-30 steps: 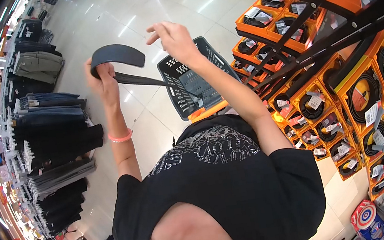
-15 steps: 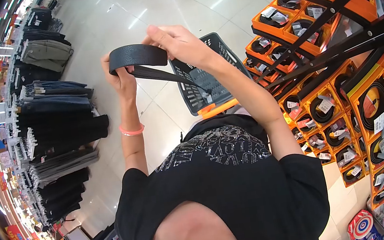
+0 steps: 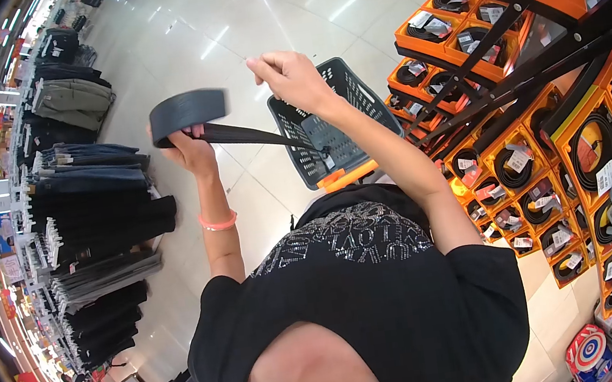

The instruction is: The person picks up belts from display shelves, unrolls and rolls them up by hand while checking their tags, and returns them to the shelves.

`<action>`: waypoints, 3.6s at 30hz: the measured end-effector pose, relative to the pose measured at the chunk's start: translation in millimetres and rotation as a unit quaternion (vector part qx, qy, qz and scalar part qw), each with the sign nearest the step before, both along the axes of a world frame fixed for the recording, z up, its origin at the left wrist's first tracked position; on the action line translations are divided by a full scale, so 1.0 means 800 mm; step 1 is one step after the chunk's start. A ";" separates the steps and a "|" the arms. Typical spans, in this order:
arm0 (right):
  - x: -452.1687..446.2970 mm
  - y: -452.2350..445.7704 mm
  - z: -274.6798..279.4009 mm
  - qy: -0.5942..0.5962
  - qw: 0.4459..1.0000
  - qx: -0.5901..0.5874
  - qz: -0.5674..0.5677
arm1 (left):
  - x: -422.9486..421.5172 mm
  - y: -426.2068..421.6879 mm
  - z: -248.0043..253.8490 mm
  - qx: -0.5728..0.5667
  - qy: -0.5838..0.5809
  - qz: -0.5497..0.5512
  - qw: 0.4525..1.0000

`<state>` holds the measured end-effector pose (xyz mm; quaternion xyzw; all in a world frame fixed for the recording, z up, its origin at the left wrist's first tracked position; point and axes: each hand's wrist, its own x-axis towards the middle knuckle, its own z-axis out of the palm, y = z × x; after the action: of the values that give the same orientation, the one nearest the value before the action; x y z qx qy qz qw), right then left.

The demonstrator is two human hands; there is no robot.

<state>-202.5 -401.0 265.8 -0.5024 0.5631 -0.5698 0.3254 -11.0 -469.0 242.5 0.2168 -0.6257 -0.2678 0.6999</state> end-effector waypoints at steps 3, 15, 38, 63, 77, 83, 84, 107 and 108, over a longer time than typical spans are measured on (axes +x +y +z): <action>-0.002 0.007 0.015 -0.027 0.999 -0.030 0.028 | -0.006 0.019 0.026 0.061 0.022 -0.129 0.990; 0.002 0.031 0.105 0.367 0.906 -0.207 0.036 | -0.007 0.005 0.033 0.045 -0.223 -0.060 0.972; -0.011 -0.025 0.035 -0.244 0.969 -0.029 0.037 | -0.052 0.011 0.038 0.010 -0.279 -0.069 0.958; 0.014 -0.033 0.003 -0.567 0.821 -0.014 0.068 | -0.087 0.025 0.025 0.163 0.032 -0.265 0.950; 0.037 -0.006 0.015 -0.392 0.919 0.023 0.027 | -0.097 0.013 0.000 0.090 -0.163 -0.120 0.975; 0.028 -0.002 0.005 -0.256 0.962 0.056 0.075 | -0.093 0.010 0.037 0.060 -0.237 -0.147 0.959; 0.027 0.000 0.006 -0.246 0.964 0.056 0.084 | -0.092 0.011 0.040 0.034 -0.259 -0.147 0.954; -0.047 0.024 0.066 0.250 0.962 -0.020 0.110 | -0.083 0.011 0.064 0.029 -0.365 -0.217 0.905; -0.045 0.024 0.066 0.236 0.967 -0.017 0.096 | -0.082 0.011 0.065 0.036 -0.358 -0.210 0.909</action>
<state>-238.3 -381.4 318.6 -0.6802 0.5632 -0.4102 0.2279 -76.2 -460.0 294.2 0.1873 -0.8551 -0.3353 0.3483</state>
